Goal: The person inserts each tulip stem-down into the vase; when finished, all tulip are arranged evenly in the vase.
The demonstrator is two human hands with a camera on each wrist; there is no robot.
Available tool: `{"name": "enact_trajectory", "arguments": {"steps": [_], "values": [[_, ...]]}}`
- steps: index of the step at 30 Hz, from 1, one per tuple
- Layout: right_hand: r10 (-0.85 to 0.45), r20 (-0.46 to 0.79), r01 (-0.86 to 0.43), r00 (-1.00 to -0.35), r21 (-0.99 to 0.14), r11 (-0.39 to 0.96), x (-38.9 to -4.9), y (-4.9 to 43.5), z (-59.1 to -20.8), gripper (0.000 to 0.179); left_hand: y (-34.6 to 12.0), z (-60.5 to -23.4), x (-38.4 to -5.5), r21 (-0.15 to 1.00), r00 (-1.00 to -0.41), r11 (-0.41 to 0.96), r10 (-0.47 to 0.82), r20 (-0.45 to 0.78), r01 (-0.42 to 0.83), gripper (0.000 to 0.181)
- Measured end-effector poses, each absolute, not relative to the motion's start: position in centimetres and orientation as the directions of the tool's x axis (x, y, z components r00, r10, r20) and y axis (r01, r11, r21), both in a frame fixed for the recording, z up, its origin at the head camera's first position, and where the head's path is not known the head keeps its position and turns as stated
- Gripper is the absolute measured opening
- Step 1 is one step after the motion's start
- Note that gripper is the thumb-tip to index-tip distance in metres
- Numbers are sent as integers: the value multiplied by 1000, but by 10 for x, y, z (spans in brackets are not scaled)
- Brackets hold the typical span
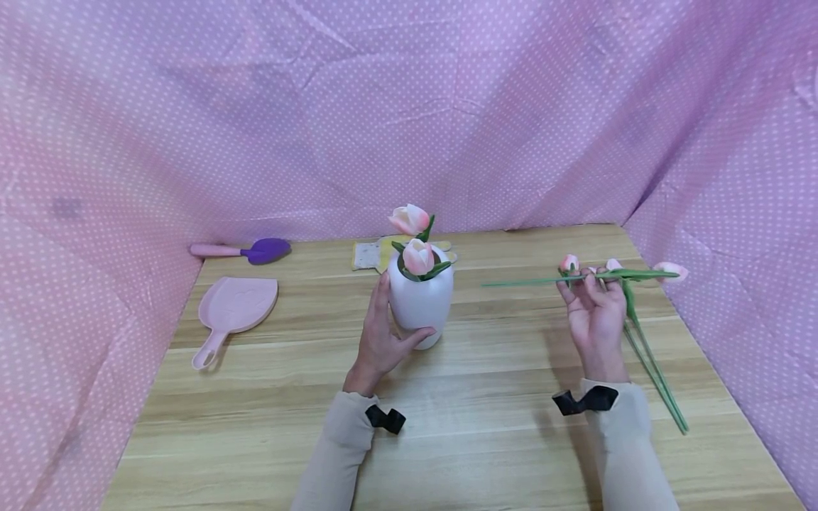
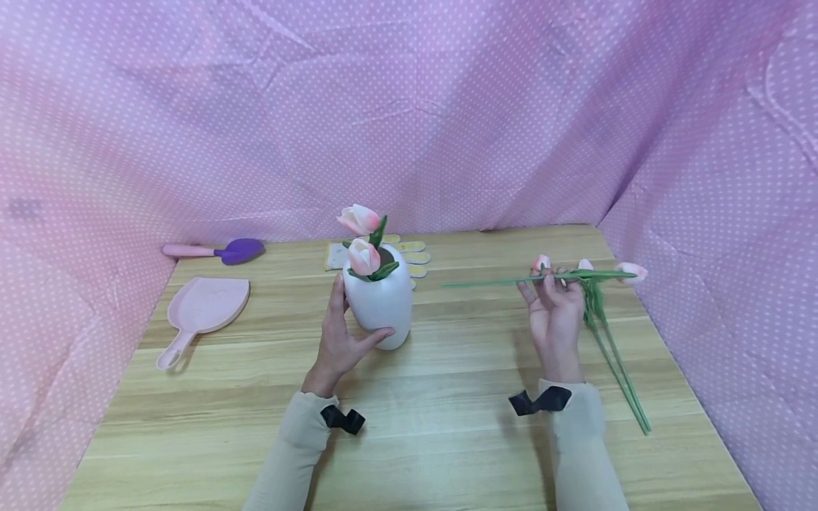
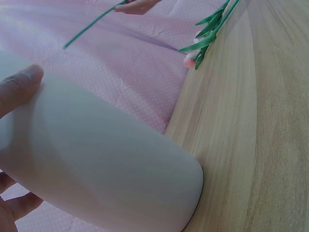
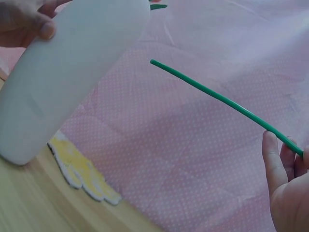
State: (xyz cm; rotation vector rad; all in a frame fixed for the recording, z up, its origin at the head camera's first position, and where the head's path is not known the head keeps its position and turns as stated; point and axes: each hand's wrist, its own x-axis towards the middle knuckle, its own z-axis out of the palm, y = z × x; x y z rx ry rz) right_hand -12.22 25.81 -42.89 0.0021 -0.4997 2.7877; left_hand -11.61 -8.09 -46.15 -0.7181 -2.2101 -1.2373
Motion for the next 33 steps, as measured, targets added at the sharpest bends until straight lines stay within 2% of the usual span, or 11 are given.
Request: {"name": "enact_trajectory", "arguments": {"steps": [5, 12, 21, 33], "values": [[303, 92, -316, -949, -299, -900, -127, 252, -413, 8, -81, -461, -117, 605, -731, 444, 199, 653, 661, 129], [303, 142, -332, -942, -304, -893, -130, 241, -395, 8, -81, -461, -117, 595, -717, 434, 205, 666, 677, 124], [295, 188, -341, -937, -299, -891, -139, 224, -375, 8, -81, -463, -117, 600, -726, 441, 205, 656, 667, 122], [258, 282, -353, -924, -371, -859, -146, 199, -349, 11, -81, -462, -116, 596, -722, 442, 203, 662, 671, 124]]}}
